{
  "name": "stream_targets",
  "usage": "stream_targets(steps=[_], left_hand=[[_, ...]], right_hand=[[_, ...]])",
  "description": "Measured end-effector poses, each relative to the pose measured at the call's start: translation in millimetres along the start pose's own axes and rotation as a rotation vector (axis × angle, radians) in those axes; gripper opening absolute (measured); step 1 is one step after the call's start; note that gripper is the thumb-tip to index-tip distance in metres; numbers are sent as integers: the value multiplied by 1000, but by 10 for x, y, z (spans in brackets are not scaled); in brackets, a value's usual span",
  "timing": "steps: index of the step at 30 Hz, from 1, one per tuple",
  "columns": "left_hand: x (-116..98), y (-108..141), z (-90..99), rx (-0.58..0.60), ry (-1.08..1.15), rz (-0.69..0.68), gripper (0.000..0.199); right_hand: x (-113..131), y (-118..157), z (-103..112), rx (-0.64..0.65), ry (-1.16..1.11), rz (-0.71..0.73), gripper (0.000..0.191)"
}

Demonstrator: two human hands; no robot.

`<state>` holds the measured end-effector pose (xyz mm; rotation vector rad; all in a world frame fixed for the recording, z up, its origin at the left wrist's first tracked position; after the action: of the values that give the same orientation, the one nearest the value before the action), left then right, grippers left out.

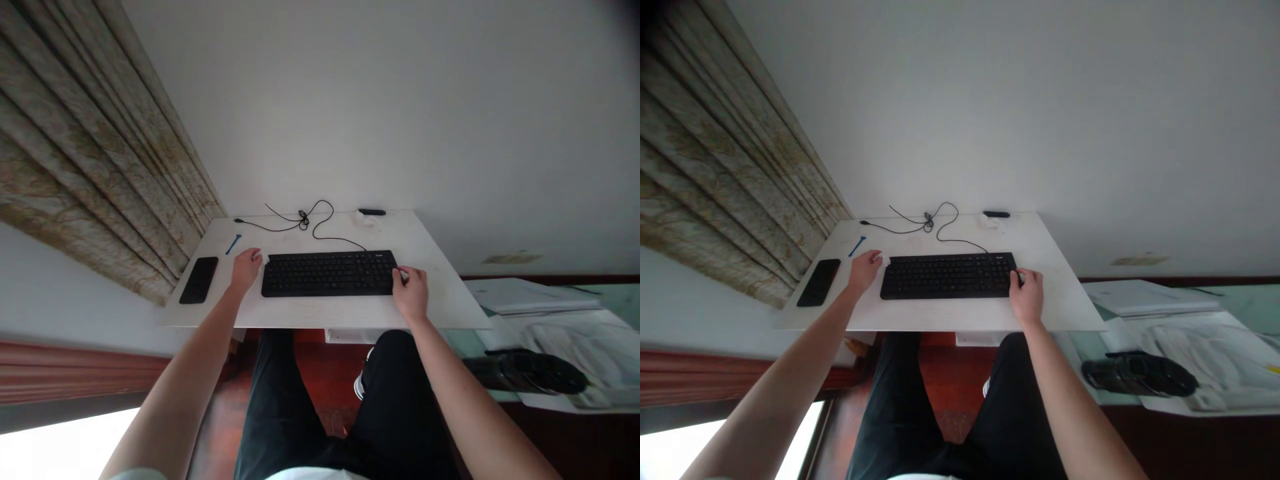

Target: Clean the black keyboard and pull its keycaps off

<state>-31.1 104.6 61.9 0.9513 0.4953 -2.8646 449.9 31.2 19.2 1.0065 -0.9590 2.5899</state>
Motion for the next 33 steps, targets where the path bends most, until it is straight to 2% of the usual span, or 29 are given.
stream_targets(steps=[5, 9, 13, 23, 33], left_hand=[[-19, -212, -210, 99, -12, -12, 29], [-7, -267, -229, 209, -51, -86, 23], [5, -203, -189, 276, -102, -175, 22], [1, 365, -19, 362, -139, -245, 28], [-77, 1005, 173, 380, -130, -265, 26]], right_hand=[[-28, 35, -56, 12, 16, -56, 44], [-38, 10, -62, 33, 30, -64, 45], [-41, 6, -55, 38, 33, -74, 45], [-29, 9, -36, 20, 8, -63, 44], [-28, 26, -39, 22, -3, -79, 43]])
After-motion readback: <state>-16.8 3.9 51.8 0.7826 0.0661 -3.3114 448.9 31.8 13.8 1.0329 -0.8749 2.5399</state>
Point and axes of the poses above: each hand's wrist, its own y-axis away from the middle knuckle, its own z-axis out of the back of the hand, x = y × z, the point moved 6 cm from there along -y, towards the middle knuckle, and after that the axes turned 2 degrees about -y, right-handed, at the moved point
